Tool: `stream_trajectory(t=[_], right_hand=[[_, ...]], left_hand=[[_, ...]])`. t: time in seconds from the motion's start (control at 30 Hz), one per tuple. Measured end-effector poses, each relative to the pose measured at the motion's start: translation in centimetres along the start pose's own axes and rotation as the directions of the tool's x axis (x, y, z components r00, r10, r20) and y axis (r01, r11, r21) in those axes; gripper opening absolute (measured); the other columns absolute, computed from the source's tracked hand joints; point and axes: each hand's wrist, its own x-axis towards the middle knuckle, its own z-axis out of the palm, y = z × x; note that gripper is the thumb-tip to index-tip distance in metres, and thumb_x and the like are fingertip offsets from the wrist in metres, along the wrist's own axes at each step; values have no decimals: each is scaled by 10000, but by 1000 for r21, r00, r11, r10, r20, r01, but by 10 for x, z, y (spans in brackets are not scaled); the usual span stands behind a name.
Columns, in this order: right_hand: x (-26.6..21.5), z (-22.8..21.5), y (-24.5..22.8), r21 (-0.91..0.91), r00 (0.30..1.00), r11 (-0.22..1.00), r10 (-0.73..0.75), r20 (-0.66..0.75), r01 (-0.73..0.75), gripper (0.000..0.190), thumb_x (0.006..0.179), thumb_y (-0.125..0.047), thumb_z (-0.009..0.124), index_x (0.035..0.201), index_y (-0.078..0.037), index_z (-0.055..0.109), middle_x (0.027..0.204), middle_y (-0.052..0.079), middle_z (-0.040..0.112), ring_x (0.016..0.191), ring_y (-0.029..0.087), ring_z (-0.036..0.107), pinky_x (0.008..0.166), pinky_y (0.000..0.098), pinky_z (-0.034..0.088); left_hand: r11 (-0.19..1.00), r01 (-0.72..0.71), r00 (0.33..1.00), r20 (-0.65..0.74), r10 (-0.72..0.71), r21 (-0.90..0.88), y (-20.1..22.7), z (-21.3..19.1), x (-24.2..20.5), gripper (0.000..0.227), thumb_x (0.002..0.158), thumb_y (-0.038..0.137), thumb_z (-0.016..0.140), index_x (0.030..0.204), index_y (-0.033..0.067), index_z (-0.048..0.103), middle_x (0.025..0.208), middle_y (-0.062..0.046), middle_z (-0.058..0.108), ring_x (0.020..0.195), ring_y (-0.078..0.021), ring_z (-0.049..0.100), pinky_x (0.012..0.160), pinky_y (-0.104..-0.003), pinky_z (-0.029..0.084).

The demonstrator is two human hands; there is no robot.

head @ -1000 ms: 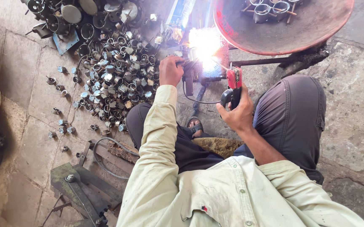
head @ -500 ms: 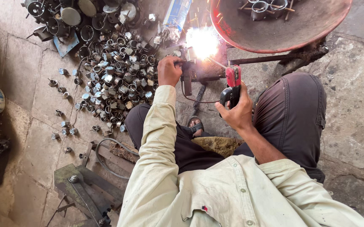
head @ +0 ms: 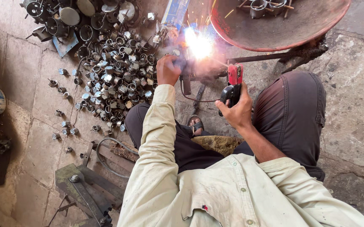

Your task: The person sits on the floor and repeatedly picks up small metal parts from a large pile, places them on a metal stand, and welds them using a handheld welding tool. After welding, the person drops the finished parts into a large red basin.

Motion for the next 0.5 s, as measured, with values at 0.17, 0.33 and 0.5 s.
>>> stream_trajectory(t=[0.17,0.33,0.5], right_hand=[[0,0,1,57,999,998,40,10,-41,539,776,-159,835,1197,-8,534,903,38,621,692,111,624,642,288,547],[0,1,2,27,993,993,114,-17,-114,527,747,-170,855,1150,-32,545,809,14,621,644,121,620,624,294,527],[-1,2,8,65,997,995,82,-2,-81,536,764,-176,851,1176,-44,535,856,21,612,692,131,620,662,307,535]], left_hand=[[998,-20,1000,12,19,62,-4,3,1,134,752,29,691,822,94,786,879,-124,743,901,-358,687,860,-447,529],[998,22,1000,21,-23,62,4,-3,1,124,755,29,704,820,88,792,863,-139,731,876,-369,682,829,-462,525],[999,18,1000,23,-19,28,9,-5,2,140,742,31,684,813,93,787,883,-130,738,874,-354,694,825,-436,543]])
